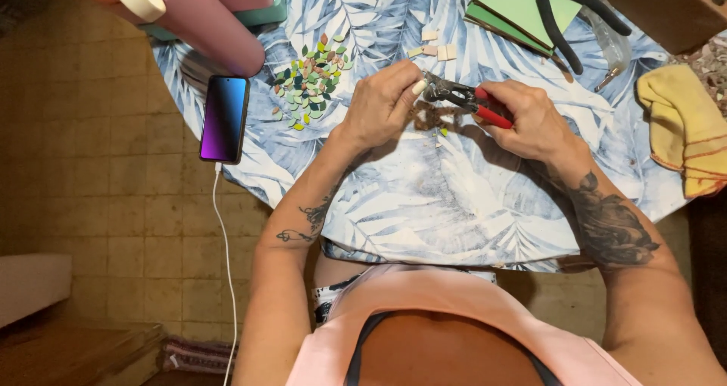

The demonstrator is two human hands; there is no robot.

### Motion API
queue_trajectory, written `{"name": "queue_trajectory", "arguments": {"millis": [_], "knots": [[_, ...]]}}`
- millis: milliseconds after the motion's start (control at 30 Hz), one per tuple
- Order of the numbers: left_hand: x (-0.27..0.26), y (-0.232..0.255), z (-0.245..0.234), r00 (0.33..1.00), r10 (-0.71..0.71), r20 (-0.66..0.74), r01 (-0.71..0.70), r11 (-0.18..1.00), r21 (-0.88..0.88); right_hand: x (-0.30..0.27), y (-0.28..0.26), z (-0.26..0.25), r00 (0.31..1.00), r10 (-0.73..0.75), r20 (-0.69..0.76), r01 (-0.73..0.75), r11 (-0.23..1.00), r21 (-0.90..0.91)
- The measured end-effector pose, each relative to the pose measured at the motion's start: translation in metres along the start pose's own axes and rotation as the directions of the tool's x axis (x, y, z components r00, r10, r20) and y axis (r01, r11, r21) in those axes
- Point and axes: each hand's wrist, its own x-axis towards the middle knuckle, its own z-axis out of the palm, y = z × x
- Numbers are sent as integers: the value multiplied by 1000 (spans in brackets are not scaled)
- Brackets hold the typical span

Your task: Cutting small ceramic or glass mosaic tiles into smaller pieces using tile nippers at a steady pace.

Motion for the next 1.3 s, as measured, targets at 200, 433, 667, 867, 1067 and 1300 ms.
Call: {"name": "queue_trajectory", "arguments": {"millis": [200, 433, 667, 867, 1067, 1300], "knots": [[-3, -5, 6, 1000, -30, -9, 30, 998, -53, -1, 0, -1, 1000, 30, 2, -30, 999, -21], [-3, 5, 3, 997, -72, -22, 67, 984, -164, -3, 6, 2, 999, 32, -25, -34, 997, -67], [-3, 1, 7, 996, -76, -39, 72, 991, -113, 4, -8, -2, 999, -39, -18, 38, 999, -34], [-4, -3, 11, 996, -70, -57, 66, 995, -69, 3, -7, -2, 999, -50, -12, 49, 998, -50], [-1, 10, 6, 995, -75, -62, 70, 994, -78, 2, -4, -3, 1000, -27, 3, 27, 998, -48], [-2, 5, 7, 997, -71, -36, 65, 989, -136, -6, 14, 4, 1000, 4, -10, -5, 999, -32]]}}
